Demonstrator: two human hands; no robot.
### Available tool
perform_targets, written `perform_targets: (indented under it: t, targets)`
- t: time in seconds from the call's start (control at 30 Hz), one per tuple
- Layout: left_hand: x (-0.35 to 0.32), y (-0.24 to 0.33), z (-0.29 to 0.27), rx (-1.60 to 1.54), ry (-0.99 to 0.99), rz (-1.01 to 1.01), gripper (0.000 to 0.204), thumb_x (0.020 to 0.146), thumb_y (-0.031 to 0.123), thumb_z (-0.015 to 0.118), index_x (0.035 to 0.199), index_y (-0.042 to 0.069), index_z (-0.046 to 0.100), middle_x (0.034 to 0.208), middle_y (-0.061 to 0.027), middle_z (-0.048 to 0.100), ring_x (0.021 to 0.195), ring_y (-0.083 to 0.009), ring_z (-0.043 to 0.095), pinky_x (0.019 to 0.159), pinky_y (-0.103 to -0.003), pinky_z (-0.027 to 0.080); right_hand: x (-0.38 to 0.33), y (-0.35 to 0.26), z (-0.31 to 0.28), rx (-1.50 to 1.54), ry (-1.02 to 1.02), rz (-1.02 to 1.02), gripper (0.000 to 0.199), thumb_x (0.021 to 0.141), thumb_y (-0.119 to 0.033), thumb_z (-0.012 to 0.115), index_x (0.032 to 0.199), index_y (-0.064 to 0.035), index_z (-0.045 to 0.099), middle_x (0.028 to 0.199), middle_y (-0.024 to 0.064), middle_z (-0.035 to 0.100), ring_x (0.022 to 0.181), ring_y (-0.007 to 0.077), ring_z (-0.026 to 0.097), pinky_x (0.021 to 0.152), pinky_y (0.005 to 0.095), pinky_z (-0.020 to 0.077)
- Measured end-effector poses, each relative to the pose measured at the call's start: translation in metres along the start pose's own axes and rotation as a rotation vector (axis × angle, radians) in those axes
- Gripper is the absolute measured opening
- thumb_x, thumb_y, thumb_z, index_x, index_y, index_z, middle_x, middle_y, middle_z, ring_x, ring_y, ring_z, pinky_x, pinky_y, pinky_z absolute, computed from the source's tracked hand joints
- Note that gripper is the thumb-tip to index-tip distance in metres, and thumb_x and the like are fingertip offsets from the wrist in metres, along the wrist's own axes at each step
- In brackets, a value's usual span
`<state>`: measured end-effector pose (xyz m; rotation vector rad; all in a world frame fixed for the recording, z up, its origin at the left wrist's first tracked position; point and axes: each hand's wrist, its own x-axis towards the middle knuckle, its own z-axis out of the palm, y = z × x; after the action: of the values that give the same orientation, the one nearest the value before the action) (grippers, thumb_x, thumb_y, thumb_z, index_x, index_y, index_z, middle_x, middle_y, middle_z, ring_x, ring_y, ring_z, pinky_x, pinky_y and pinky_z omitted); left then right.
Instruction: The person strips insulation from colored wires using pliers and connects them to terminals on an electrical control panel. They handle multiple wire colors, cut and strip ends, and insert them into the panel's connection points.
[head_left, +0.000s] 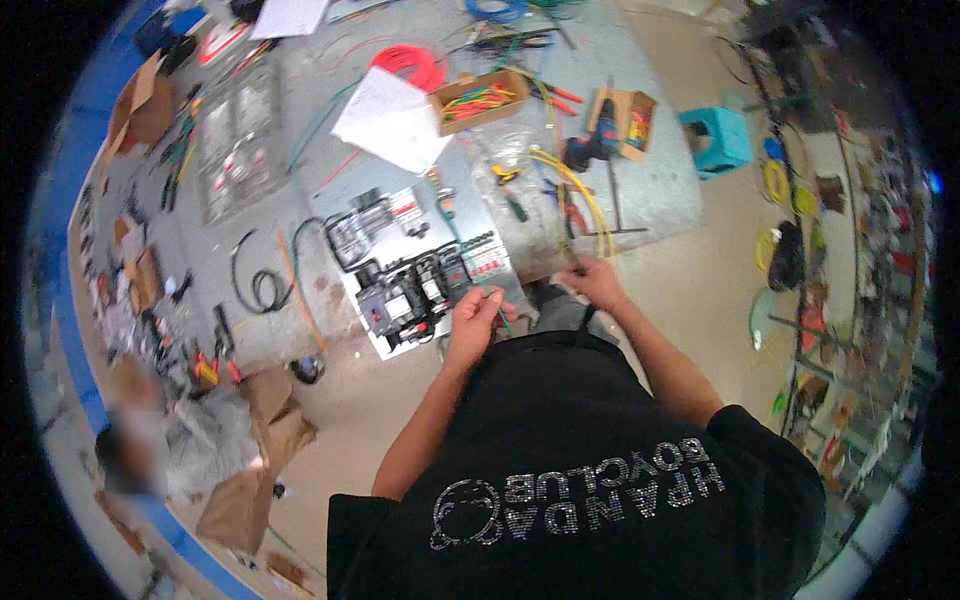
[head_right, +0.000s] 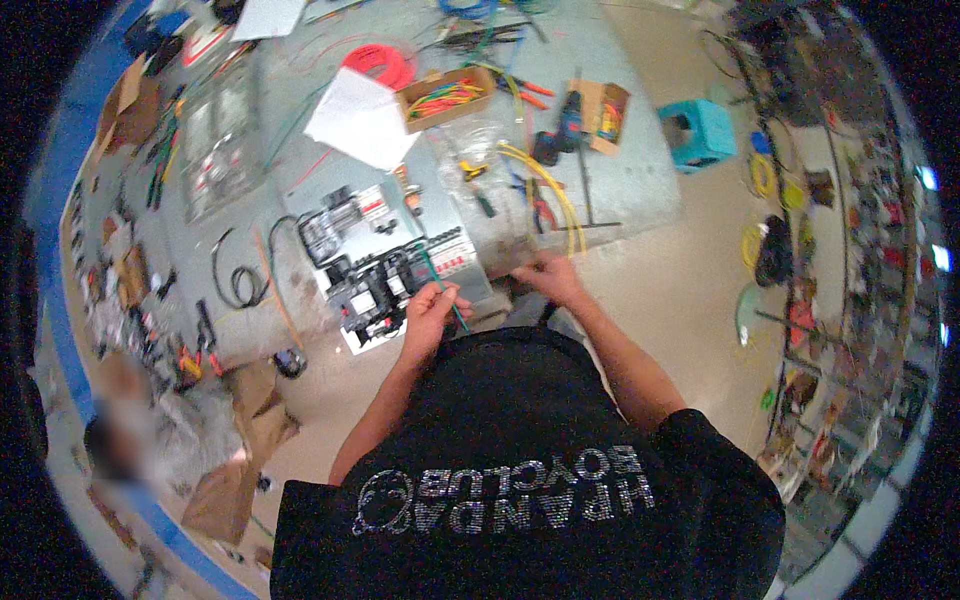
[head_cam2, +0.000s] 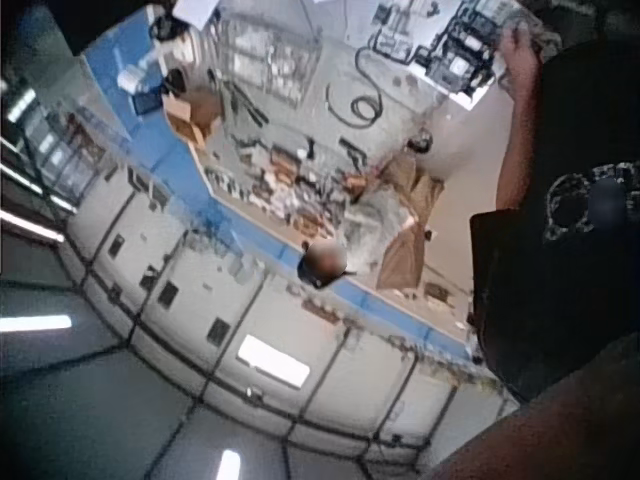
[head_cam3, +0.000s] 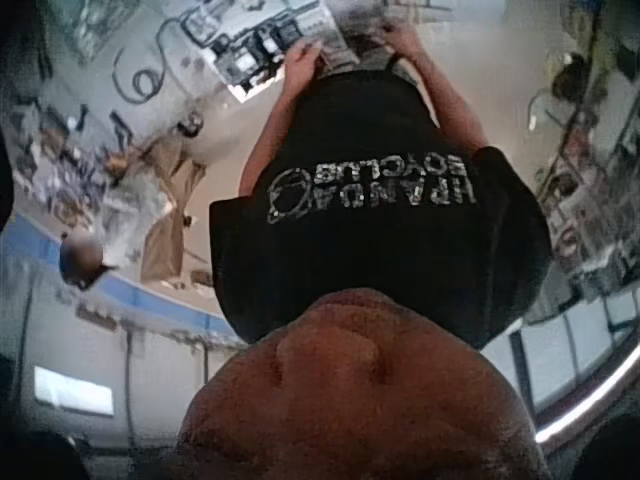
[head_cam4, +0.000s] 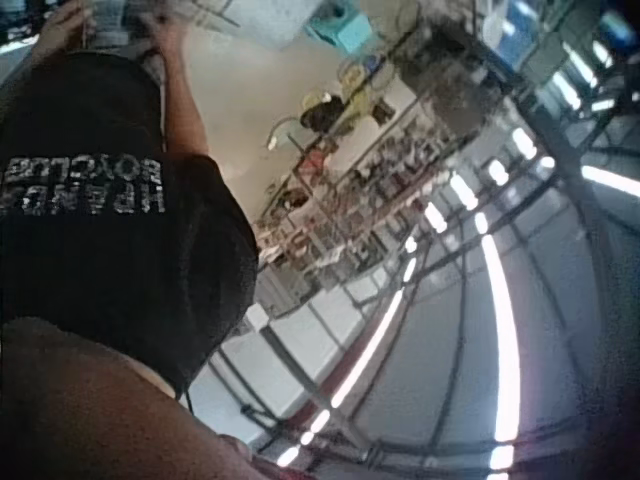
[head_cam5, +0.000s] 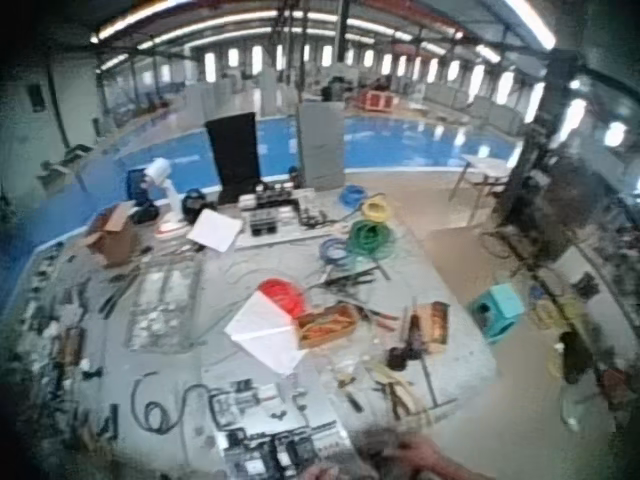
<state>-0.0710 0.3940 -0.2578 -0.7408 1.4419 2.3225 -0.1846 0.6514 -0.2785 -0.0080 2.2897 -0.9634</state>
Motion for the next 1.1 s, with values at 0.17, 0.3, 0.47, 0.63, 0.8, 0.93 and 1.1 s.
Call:
perform_targets:
  t: [0.17, 0.3, 0.47, 0.63, 0.8, 0.93, 1.1]
  targets:
    - [-0.011, 0.002, -0.001, -0.056, 0.156, 0.029, 0.022, 0.103, 0.020, 0.056, 0.113, 0.001, 0.059, 0.082, -0.0082, 0.068, 0.067, -0.0164, 0.064, 0.062, -0.031, 0.051, 0.090, 0.120, -0.037, -0.210, 0.293, 0.047, 0.038, 0.075, -0.034, 0.080, 0.091, 0.0001, 0.072, 0.078, 0.0177, 0.071, 0.071, 0.0290, 0.070, 0.067, 0.0402, 0.0545]
    - [-0.034, -0.012, 0.017, -0.037, 0.391, 0.045, 0.021, 0.103, 0.022, 0.055, 0.111, 0.003, 0.061, 0.076, -0.0035, 0.063, 0.057, -0.0101, 0.053, 0.052, -0.024, 0.040, 0.137, 0.158, -0.068, -0.305, 0.417, 0.140, 0.043, 0.068, -0.038, 0.080, 0.087, -0.0007, 0.071, 0.085, 0.0218, 0.071, 0.084, 0.0392, 0.070, 0.076, 0.0457, 0.0546]
    - [-0.039, -0.035, 0.058, -0.145, 0.485, -0.075, 0.018, 0.102, 0.021, 0.056, 0.110, 0.007, 0.064, 0.069, 0.0033, 0.052, 0.054, -0.0044, 0.040, 0.048, -0.021, 0.028, 0.192, 0.181, -0.077, -0.386, 0.359, 0.177, 0.040, 0.070, -0.038, 0.078, 0.090, -0.0033, 0.071, 0.088, 0.0206, 0.072, 0.087, 0.0383, 0.070, 0.077, 0.0461, 0.0544]
    - [-0.036, -0.057, 0.092, -0.181, 0.584, -0.083, 0.016, 0.101, 0.023, 0.058, 0.108, 0.012, 0.067, 0.069, 0.0056, 0.051, 0.054, -0.0022, 0.037, 0.047, -0.020, 0.025, 0.209, 0.167, -0.064, -0.366, 0.169, 0.190, 0.036, 0.071, -0.035, 0.074, 0.092, -0.0051, 0.071, 0.091, 0.0187, 0.072, 0.087, 0.0378, 0.070, 0.077, 0.0456, 0.0544]
    - [-0.037, -0.049, 0.116, -0.222, 0.581, -0.075, 0.017, 0.101, 0.023, 0.059, 0.106, 0.008, 0.066, 0.067, 0.0057, 0.048, 0.054, -0.0028, 0.035, 0.047, -0.020, 0.025, 0.223, 0.180, -0.059, -0.426, 0.192, 0.136, 0.030, 0.075, -0.029, 0.069, 0.093, -0.0046, 0.072, 0.093, 0.0204, 0.072, 0.091, 0.0392, 0.069, 0.080, 0.0489, 0.0548]
    - [-0.035, -0.044, 0.123, -0.227, 0.594, -0.038, 0.017, 0.101, 0.025, 0.059, 0.103, 0.009, 0.066, 0.067, 0.0063, 0.046, 0.054, -0.0028, 0.035, 0.047, -0.020, 0.025, 0.223, 0.173, -0.074, -0.430, 0.126, 0.042, 0.027, 0.074, -0.025, 0.067, 0.089, -0.0033, 0.071, 0.088, 0.0204, 0.071, 0.087, 0.0389, 0.069, 0.079, 0.0476, 0.0544]
    - [-0.017, -0.044, 0.120, -0.266, 0.550, 0.011, 0.019, 0.100, 0.027, 0.060, 0.101, 0.010, 0.067, 0.064, 0.0069, 0.044, 0.054, -0.0030, 0.035, 0.046, -0.021, 0.025, 0.199, 0.163, -0.119, -0.317, 0.066, -0.112, 0.029, 0.068, -0.026, 0.072, 0.083, -0.0009, 0.068, 0.077, 0.0187, 0.069, 0.074, 0.0358, 0.067, 0.071, 0.0435, 0.0531]
